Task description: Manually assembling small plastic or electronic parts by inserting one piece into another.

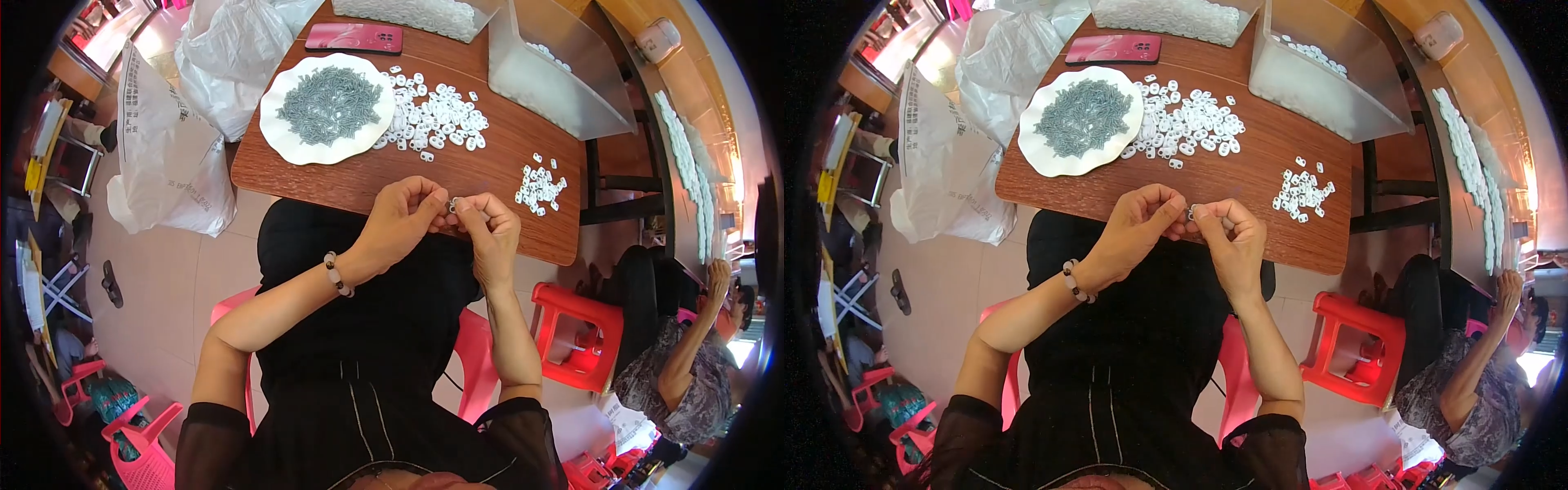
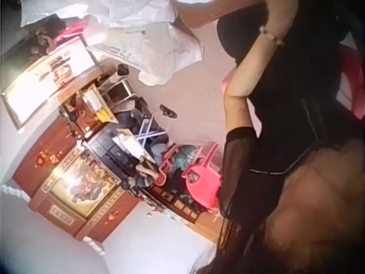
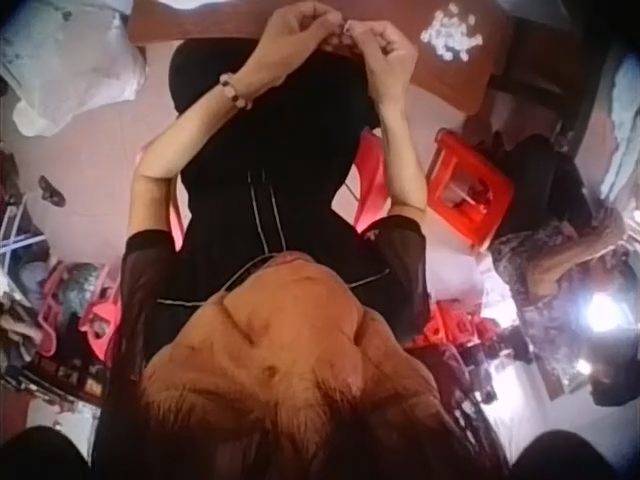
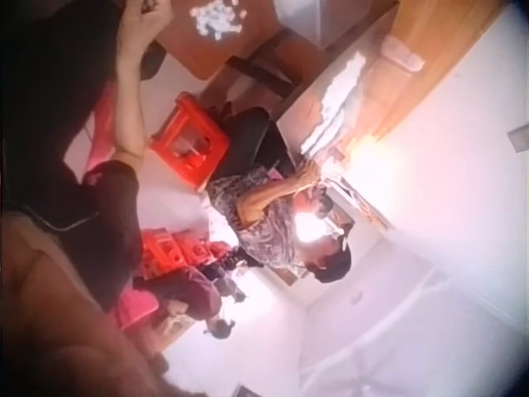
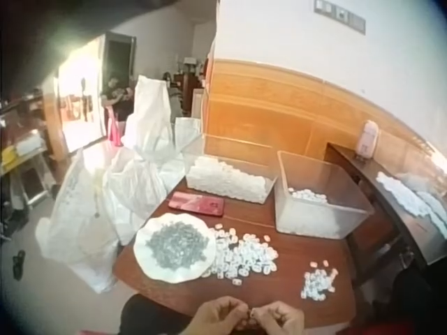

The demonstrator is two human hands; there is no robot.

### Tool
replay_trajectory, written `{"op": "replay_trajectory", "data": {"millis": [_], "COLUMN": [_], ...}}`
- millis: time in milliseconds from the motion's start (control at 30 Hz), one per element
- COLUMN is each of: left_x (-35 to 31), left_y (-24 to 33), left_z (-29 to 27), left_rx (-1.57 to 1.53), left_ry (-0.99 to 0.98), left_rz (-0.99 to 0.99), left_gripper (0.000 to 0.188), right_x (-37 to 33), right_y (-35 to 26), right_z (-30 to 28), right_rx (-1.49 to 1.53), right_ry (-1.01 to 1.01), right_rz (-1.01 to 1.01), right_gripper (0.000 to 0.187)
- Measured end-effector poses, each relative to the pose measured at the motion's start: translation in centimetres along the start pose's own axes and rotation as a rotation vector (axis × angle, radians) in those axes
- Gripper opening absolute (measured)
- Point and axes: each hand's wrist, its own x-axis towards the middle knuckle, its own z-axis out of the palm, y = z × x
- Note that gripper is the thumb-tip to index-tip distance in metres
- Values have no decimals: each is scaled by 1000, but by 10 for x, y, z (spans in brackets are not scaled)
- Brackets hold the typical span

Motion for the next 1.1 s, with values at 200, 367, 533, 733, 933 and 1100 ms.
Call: {"op": "replay_trajectory", "data": {"millis": [200, 367, 533, 733, 933, 1100], "left_x": [0, -2, -3, -4, -4, -4], "left_y": [-6, -5, -5, -5, -4, -6], "left_z": [-5, -5, -6, -8, -7, -7], "left_rx": [37, 23, 18, 28, 35, 51], "left_ry": [6, -3, 6, 17, 21, 33], "left_rz": [17, 14, 10, 8, 14, 27], "left_gripper": [21, 20, 20, 20, 20, 21], "right_x": [0, -1, -1, -2, -3, -3], "right_y": [-1, 0, 2, 0, -1, 1], "right_z": [3, 5, 6, 10, 10, 11], "right_rx": [38, -13, -36, -35, -44, -51], "right_ry": [10, 7, 15, 28, 22, 33], "right_rz": [-4, -23, -11, -25, -15, -17], "right_gripper": [13, 13, 12, 12, 12, 13]}}
